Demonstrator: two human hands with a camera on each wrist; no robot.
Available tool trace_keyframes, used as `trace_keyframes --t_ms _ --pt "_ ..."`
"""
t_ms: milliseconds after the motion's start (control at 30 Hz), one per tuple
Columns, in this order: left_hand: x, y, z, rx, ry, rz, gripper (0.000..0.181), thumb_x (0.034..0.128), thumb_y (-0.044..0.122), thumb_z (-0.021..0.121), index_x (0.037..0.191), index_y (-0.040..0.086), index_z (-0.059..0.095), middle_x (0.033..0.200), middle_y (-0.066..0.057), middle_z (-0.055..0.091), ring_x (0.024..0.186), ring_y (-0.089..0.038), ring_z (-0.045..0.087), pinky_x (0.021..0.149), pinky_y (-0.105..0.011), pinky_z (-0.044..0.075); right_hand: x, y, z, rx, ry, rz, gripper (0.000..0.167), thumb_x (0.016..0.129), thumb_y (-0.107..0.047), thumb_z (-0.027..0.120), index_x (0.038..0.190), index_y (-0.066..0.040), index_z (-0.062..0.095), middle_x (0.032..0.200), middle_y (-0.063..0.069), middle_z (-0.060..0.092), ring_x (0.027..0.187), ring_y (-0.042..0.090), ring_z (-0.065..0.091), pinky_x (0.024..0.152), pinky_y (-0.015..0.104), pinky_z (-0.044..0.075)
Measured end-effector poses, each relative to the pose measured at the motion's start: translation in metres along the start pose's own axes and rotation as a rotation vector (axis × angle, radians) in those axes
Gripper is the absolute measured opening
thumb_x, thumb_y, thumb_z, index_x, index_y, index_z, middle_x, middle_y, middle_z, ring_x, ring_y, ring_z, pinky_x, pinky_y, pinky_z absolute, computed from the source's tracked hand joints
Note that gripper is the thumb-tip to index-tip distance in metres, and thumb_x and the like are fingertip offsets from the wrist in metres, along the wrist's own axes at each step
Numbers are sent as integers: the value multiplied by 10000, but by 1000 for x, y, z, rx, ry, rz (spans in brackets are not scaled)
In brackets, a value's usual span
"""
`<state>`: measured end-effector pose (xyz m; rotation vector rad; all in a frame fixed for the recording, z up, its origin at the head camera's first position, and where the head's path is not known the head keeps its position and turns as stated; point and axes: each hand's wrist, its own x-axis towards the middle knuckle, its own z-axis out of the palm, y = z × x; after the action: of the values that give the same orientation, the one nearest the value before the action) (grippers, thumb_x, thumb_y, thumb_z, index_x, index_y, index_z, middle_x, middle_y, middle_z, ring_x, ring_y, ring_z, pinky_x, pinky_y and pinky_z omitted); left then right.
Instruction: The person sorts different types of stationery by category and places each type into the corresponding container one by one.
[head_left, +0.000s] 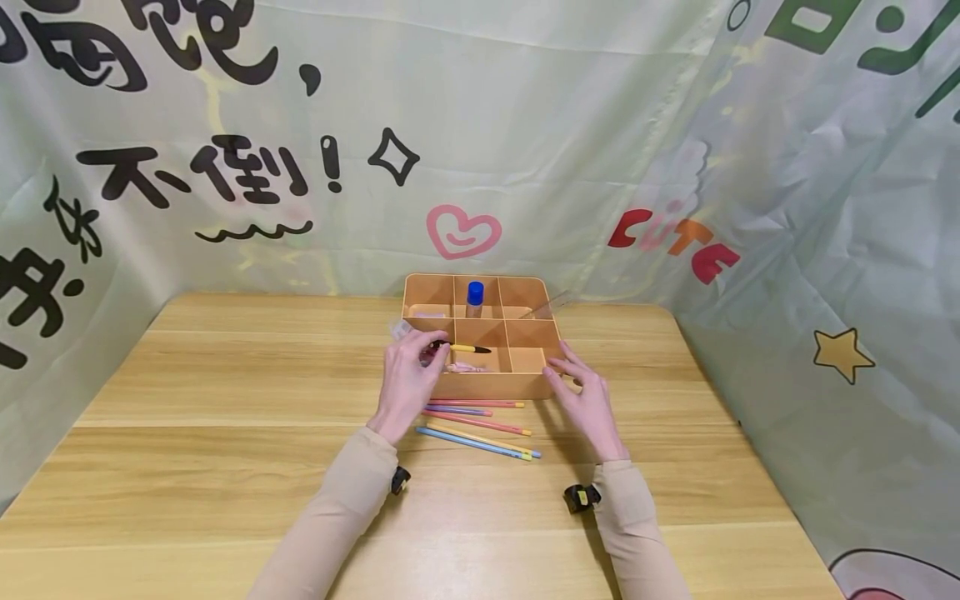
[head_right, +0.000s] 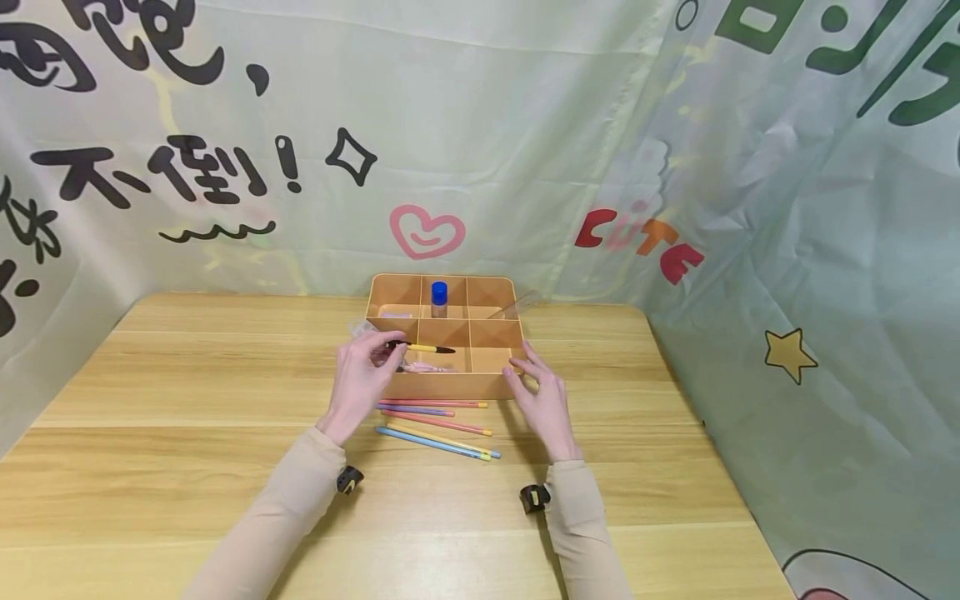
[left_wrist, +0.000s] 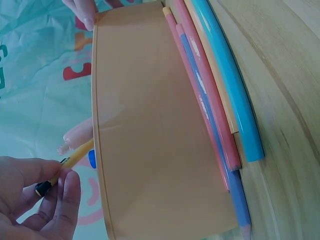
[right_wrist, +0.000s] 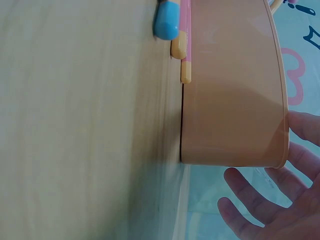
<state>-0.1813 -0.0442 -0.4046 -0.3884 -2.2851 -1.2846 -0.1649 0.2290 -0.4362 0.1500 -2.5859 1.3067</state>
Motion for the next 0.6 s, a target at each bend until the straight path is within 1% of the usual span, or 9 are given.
trace_keyframes --t_ms 233,367,500,600 --pt "0 1 4 20 -8 11 182 927 50 697 1079 -34 754 904 -147 738 760 -226 706 636 -293 596 0 0 1 6 15 0 380 980 -235 661 1251 32 673 1574 132 447 1405 416 478 1081 603 473" --pt "-1 1 5 34 -27 13 206 952 77 669 1109 -30 748 944 -154 759 786 -235 715 654 -326 588 0 0 1 7 20 0 375 978 -236 665 1248 23 677 1574 120 449 1402 406 486 1081 595 477" --pt "-2 -2 1 -1 -66 -31 254 993 132 618 1172 -16 721 1016 -161 769 844 -242 734 720 -358 614 1 0 0 6 16 -3 382 982 -241 660 1254 26 673 1577 124 444 1407 409 478 1084 595 474" --pt "-5 -5 -6 -32 -62 -60 247 1001 143 606 1165 -3 720 1015 -155 768 856 -242 730 751 -374 624 1 -1 0 7 16 0 383 982 -243 660 1252 29 673 1577 125 443 1410 410 474 1085 596 472"
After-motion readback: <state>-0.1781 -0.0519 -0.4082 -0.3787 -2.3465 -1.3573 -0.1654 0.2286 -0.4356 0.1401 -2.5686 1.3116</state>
